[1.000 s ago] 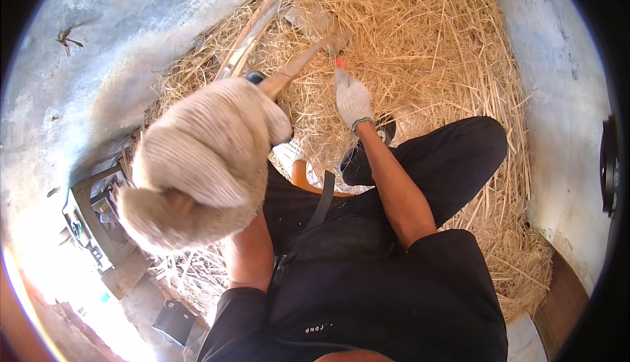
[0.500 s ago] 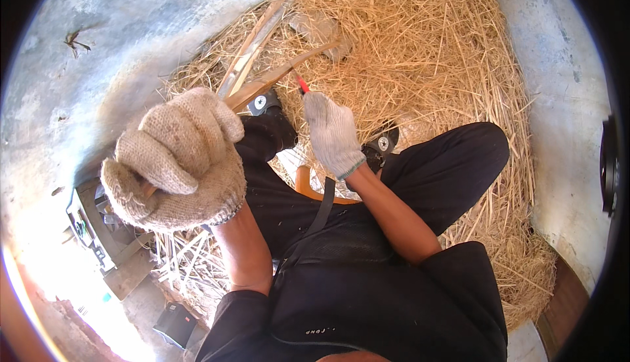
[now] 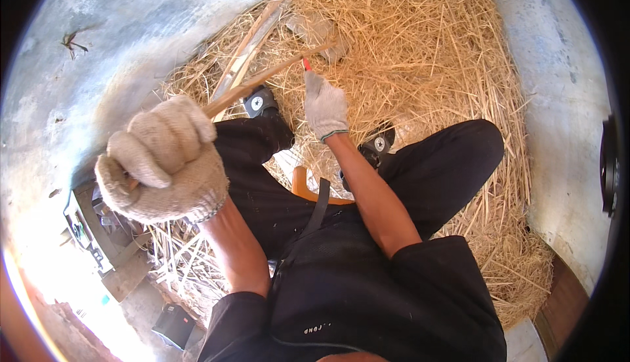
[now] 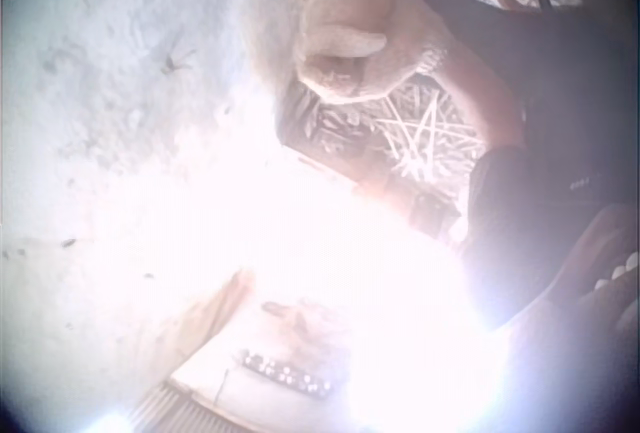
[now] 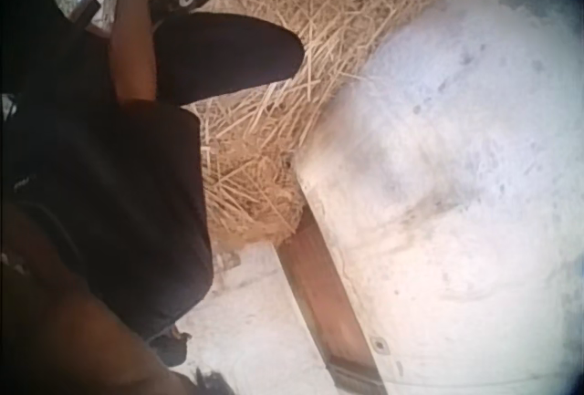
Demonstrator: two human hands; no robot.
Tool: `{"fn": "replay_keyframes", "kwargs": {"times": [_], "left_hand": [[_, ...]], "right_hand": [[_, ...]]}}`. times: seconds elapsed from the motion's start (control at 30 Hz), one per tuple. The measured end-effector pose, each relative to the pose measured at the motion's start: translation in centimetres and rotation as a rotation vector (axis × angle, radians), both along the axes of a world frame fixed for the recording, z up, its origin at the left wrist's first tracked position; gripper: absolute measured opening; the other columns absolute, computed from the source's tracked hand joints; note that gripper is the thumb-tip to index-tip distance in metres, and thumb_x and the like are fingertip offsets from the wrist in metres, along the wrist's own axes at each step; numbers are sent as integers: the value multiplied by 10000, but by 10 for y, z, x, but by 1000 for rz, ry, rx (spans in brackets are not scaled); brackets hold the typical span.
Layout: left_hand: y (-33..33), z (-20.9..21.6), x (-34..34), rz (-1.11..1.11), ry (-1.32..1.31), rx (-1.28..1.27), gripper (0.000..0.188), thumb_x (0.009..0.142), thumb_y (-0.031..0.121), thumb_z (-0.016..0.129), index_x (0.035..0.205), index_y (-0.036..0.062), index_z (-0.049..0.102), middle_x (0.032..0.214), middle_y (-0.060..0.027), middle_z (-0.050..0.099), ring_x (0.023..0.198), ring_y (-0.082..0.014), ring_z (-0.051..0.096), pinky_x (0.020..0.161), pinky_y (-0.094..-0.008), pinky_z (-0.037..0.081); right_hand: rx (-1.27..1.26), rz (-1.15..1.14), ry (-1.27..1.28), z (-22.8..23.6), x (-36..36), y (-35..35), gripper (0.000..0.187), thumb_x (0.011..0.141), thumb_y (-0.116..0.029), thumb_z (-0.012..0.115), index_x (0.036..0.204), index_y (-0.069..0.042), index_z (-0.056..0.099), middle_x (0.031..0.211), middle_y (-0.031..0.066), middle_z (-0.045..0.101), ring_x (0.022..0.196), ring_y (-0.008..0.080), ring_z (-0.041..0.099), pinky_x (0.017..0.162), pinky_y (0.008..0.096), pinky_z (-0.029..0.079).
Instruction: The person uses a small tool to shave the outer layer off a thin bamboo stick while holding it with a gloved hand.
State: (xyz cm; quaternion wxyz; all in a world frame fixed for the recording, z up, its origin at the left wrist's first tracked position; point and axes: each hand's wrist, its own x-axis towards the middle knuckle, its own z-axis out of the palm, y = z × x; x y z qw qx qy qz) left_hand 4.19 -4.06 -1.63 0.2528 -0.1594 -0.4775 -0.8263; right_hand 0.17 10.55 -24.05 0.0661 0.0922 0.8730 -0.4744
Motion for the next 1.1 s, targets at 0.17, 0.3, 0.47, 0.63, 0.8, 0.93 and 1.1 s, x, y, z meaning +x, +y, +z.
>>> {"fn": "replay_keyframes", "kwargs": {"times": [0.17, 0.3, 0.47, 0.63, 0.8, 0.93, 1.1], "left_hand": [[5, 6, 0, -88, 35, 13, 510, 997, 371, 455, 529, 169, 465, 447, 7, 353, 413, -153, 311, 443, -338, 284], [-13, -1, -11, -115, 26, 106, 541, 1003, 398, 432, 515, 164, 448, 435, -7, 319, 403, -159, 268, 439, -366, 321], [15, 15, 1, -46, -14, 144, 492, 985, 308, 428, 536, 107, 424, 473, -53, 357, 421, -181, 330, 436, -388, 395], [22, 32, -26, 37, -136, 46, 469, 942, 340, 464, 529, 128, 399, 481, -26, 325, 429, -196, 316, 455, -387, 358], [11, 45, -50, 3, -182, 23, 445, 943, 330, 431, 536, 151, 419, 487, -11, 332, 439, -192, 346, 465, -383, 380], [0, 41, -58, 23, -125, 42, 494, 959, 358, 445, 507, 167, 386, 456, 11, 280, 404, -160, 262, 427, -366, 320], [-17, 29, -60, -120, -88, 88, 518, 964, 369, 482, 495, 171, 390, 451, 7, 293, 408, -156, 270, 442, -359, 318]], "right_hand": [[106, 77, -30, 2, 2, 10, 563, 1012, -525, 435, 1014, -40, 720, 803, 308, 656, 847, 478, 662, 715, 537, 514], [238, 90, -157, -49, -24, 16, 582, 1012, -539, 395, 1085, -51, 705, 900, 298, 686, 929, 485, 665, 821, 542, 517], [407, 221, -345, -92, 36, 91, 732, 1020, -590, 239, 1146, -21, 683, 1077, 336, 660, 1057, 470, 638, 948, 525, 467], [250, 79, -238, -13, 8, 68, 778, 1019, -626, 253, 1218, 9, 656, 1024, 311, 683, 1017, 462, 656, 911, 516, 481], [-140, 44, 24, 61, 8, 24, 669, 1021, -573, 385, 1222, 3, 658, 959, 305, 687, 906, 444, 672, 815, 467, 516], [-103, 49, 21, 14, -9, 5, 623, 1014, -565, 419, 1197, -31, 683, 937, 305, 686, 921, 463, 669, 797, 482, 525], [245, 67, -149, -53, -59, 16, 679, 1013, -573, 367, 1073, 17, 698, 950, 294, 699, 986, 478, 663, 854, 544, 521]]}}
